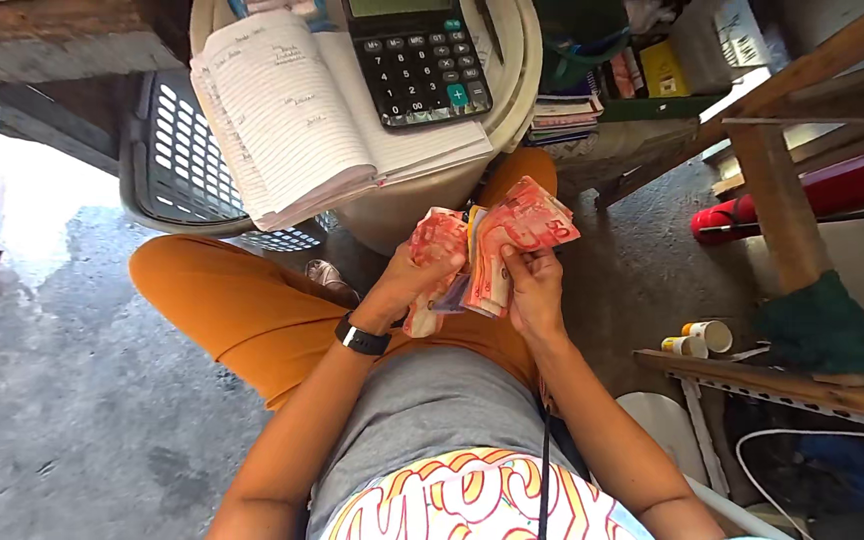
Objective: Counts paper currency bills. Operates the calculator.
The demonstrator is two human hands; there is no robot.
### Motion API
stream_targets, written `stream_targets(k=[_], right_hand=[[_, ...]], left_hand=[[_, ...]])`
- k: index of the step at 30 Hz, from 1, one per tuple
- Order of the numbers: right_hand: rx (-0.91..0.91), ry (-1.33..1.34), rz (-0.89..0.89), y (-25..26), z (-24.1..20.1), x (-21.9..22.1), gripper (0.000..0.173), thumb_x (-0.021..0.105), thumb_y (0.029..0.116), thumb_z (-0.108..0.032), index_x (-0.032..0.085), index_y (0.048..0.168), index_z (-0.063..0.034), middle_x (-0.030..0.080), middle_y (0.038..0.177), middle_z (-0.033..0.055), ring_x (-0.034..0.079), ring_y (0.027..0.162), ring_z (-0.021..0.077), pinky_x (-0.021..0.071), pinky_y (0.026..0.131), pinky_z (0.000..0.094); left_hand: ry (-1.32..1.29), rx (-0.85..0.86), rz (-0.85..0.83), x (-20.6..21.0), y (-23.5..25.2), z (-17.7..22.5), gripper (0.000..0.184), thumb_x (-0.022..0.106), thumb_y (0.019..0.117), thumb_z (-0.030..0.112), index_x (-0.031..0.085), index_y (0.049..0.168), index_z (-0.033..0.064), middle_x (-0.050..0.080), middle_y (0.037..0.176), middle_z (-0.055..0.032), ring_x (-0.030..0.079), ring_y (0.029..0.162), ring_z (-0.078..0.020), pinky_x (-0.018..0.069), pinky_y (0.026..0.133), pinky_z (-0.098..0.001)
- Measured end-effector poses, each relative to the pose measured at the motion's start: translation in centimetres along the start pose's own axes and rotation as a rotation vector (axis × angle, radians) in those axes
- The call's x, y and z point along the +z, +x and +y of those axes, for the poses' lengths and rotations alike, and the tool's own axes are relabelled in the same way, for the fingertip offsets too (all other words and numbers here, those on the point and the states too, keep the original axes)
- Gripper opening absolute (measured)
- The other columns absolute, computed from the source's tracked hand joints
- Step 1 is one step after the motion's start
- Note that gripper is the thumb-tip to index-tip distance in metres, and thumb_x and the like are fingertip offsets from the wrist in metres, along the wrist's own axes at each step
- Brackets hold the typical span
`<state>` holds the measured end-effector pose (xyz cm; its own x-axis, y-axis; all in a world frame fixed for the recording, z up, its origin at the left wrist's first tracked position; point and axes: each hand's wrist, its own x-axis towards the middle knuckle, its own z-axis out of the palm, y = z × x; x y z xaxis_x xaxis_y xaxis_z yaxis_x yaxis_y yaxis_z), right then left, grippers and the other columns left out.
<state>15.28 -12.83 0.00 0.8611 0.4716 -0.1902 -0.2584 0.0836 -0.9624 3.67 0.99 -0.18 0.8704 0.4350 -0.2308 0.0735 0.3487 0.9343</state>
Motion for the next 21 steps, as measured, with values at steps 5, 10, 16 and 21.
stream_targets(k=[5, 10, 16, 21], right_hand=[[-0.011, 0.069, -0.012, 0.4, 0.1, -0.3, 0.031, 0.054, 0.1016, 0.002, 0.051, 0.13, -0.0097, 0.068, 0.107, -0.0017, 0.069, 0.093, 0.0052, 0.059, 0.083, 0.0246], [0.088, 0.106, 0.068, 0.4, 0.2, -0.3, 0.03, 0.054, 0.1028, 0.001, 0.05, 0.131, -0.0102, 0.068, 0.105, -0.0015, 0.069, 0.087, 0.0048, 0.0595, 0.078, 0.0235], [0.052, 0.071, 0.092, 1.0, 0.2, -1.2, 0.034, 0.056, 0.1013, 0.003, 0.047, 0.132, -0.0096, 0.069, 0.103, -0.0013, 0.071, 0.087, 0.0059, 0.0611, 0.078, 0.0241], [0.103, -0.031, 0.081, 2.7, 1.1, -7.3, 0.035, 0.056, 0.1011, 0.003, 0.051, 0.134, -0.0067, 0.069, 0.108, 0.0018, 0.07, 0.092, 0.0092, 0.0609, 0.082, 0.029]], left_hand=[[0.007, -0.116, -0.053, 0.7, -0.2, -0.1, 0.023, 0.062, 0.0943, -0.001, 0.063, 0.113, 0.0112, 0.072, 0.09, 0.0028, 0.069, 0.075, -0.0032, 0.0594, 0.069, -0.0207], [0.217, 0.04, -0.099, 0.2, -1.3, -0.1, 0.029, 0.067, 0.0882, 0.0, 0.065, 0.116, 0.0073, 0.071, 0.092, -0.0016, 0.065, 0.072, -0.0051, 0.0549, 0.062, -0.0199], [0.279, 0.04, -0.013, 1.1, -0.6, -0.5, 0.02, 0.066, 0.0863, -0.011, 0.067, 0.101, 0.0013, 0.07, 0.079, -0.0055, 0.064, 0.062, -0.0086, 0.0531, 0.056, -0.0212], [0.225, -0.115, 0.03, 1.9, 2.5, -3.5, 0.036, 0.081, 0.0798, -0.004, 0.065, 0.112, -0.0017, 0.072, 0.092, -0.0098, 0.071, 0.079, -0.0142, 0.061, 0.075, -0.0314]])
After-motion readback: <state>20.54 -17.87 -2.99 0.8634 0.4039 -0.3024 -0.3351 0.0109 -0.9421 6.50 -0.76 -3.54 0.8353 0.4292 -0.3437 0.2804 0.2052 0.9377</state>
